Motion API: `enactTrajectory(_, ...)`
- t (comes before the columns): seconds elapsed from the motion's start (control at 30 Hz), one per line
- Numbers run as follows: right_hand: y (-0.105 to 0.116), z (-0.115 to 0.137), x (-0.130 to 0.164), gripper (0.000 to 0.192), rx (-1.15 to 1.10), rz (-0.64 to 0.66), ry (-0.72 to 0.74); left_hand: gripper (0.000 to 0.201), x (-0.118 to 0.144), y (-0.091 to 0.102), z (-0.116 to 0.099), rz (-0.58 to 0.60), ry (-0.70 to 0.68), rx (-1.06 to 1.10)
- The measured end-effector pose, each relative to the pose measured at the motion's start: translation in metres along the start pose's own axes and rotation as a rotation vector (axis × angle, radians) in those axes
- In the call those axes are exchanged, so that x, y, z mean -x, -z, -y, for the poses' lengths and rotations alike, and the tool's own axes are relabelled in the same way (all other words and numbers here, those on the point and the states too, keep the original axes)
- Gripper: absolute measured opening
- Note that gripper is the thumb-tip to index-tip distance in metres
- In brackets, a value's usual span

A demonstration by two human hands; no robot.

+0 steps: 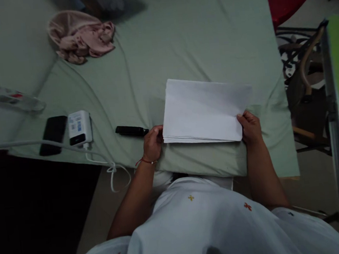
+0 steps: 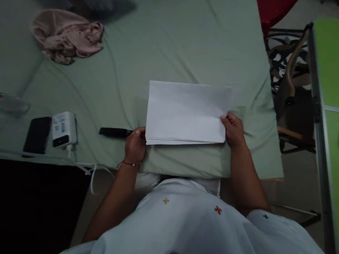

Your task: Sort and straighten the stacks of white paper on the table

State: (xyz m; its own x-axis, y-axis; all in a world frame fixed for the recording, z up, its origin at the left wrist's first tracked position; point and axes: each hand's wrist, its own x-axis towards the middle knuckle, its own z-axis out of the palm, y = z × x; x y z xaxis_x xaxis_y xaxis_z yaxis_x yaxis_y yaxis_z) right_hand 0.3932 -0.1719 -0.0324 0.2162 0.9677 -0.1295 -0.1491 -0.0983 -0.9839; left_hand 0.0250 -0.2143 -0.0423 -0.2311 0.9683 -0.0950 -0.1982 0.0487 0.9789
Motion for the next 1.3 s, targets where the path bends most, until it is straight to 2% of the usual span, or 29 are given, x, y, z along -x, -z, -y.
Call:
enactTrajectory(0.27, 0.000, 0.001, 0.001, 0.045, 0.050, 0.018, -0.005, 0.031, -0.005, 0.002, 0.004, -0.016, -0.088, -0.234)
enactTrajectory(0.47, -0.001, 0.000, 0.002, 0.041, 0.094, 0.016, -0.006, 0.040, -0.003, 0.000, 0.001, 0.007, -0.085, -0.307)
enactTrajectory(0.57, -0.001, -0.001, 0.002, 0.039, 0.094, 0.025, 0.005, 0.038, -0.005, 0.000, 0.003, 0.010, -0.077, -0.357)
enactTrajectory(0.7, 0.000, -0.001, 0.000, 0.038, 0.092, -0.012, 0.003, 0.032, -0.006, 0.003, 0.005, 0.080, -0.039, -0.375)
enactTrajectory(0.83, 0.001, -0.004, -0.002, 0.038, 0.118, -0.011, -0.005, 0.029, -0.005, 0.005, 0.003, 0.159, -0.078, -0.431)
enactTrajectory(0.97, 0.003, -0.006, -0.004, 0.035, 0.132, -0.032, 0.004, 0.028, -0.002, 0.003, 0.005, 0.142, -0.086, -0.417)
enactTrajectory(1.1, 0.002, -0.006, -0.005, 0.031, 0.114, -0.061, 0.029, 0.060, -0.002, 0.002, 0.013, 0.129, -0.073, -0.319)
enactTrajectory(1.17, 0.001, -0.005, -0.005, 0.031, 0.105, -0.072, 0.038, 0.069, -0.003, 0.002, 0.016, 0.101, -0.076, -0.291)
enactTrajectory(1.3, 0.001, -0.006, -0.005, 0.030, 0.108, -0.091, 0.046, 0.056, -0.003, 0.001, 0.016, 0.020, -0.074, -0.323)
